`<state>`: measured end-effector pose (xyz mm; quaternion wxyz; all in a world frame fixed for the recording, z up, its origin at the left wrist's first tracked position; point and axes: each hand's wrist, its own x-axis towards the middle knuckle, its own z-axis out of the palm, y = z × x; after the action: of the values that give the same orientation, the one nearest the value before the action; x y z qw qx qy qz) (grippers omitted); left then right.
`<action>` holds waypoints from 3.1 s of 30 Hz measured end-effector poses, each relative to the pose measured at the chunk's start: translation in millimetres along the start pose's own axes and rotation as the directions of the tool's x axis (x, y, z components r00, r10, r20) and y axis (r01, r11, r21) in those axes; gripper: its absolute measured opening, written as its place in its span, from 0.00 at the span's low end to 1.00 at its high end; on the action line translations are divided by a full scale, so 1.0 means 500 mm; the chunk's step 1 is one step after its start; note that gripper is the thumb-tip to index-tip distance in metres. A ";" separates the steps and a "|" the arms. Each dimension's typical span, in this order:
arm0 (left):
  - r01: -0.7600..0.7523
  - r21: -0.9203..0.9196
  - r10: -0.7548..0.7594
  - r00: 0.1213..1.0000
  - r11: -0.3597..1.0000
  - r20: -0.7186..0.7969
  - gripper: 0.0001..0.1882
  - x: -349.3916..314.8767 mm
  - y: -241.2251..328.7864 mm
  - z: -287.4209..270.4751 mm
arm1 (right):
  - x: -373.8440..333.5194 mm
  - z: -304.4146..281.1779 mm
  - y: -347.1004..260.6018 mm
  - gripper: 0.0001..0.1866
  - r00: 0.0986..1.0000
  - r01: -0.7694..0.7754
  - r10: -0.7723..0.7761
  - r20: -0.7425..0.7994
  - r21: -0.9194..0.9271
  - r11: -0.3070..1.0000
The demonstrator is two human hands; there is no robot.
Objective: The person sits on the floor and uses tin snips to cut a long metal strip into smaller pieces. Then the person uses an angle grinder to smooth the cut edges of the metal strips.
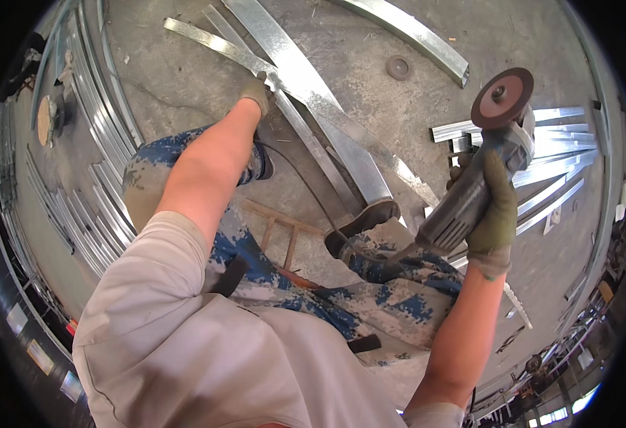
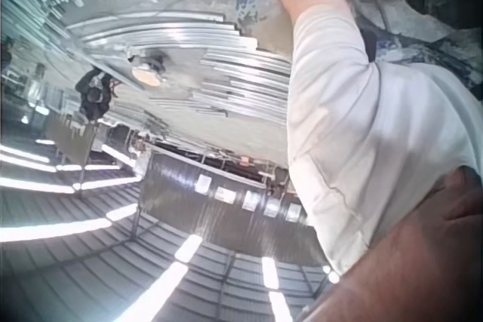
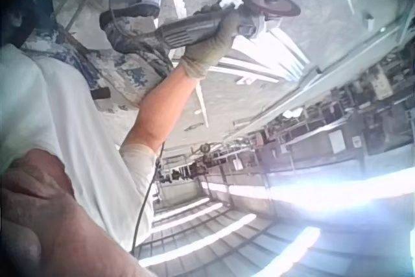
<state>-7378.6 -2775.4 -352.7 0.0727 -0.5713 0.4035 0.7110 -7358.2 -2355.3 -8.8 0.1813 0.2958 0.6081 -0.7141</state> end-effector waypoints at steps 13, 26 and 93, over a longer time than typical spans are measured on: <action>-0.157 -0.031 0.157 0.987 0.987 0.011 0.09 -0.051 0.039 0.133 | 0.020 0.005 -0.002 0.27 0.995 -0.093 0.091 0.053 0.047 0.995; -0.210 -0.034 0.212 0.972 0.977 0.105 0.11 -0.063 0.024 0.112 | 0.025 -0.013 -0.010 0.26 0.995 -0.096 0.094 0.045 0.065 0.993; -0.585 0.726 0.498 0.537 -0.361 0.681 0.28 0.046 0.185 0.125 | 0.109 0.071 0.018 0.29 0.956 -0.266 0.287 0.053 -0.244 0.932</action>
<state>-7485.7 -2803.9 -326.1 0.0963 -0.0566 0.9766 0.1838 -7401.1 -2386.1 -47.6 0.3403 0.3233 0.6318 -0.6168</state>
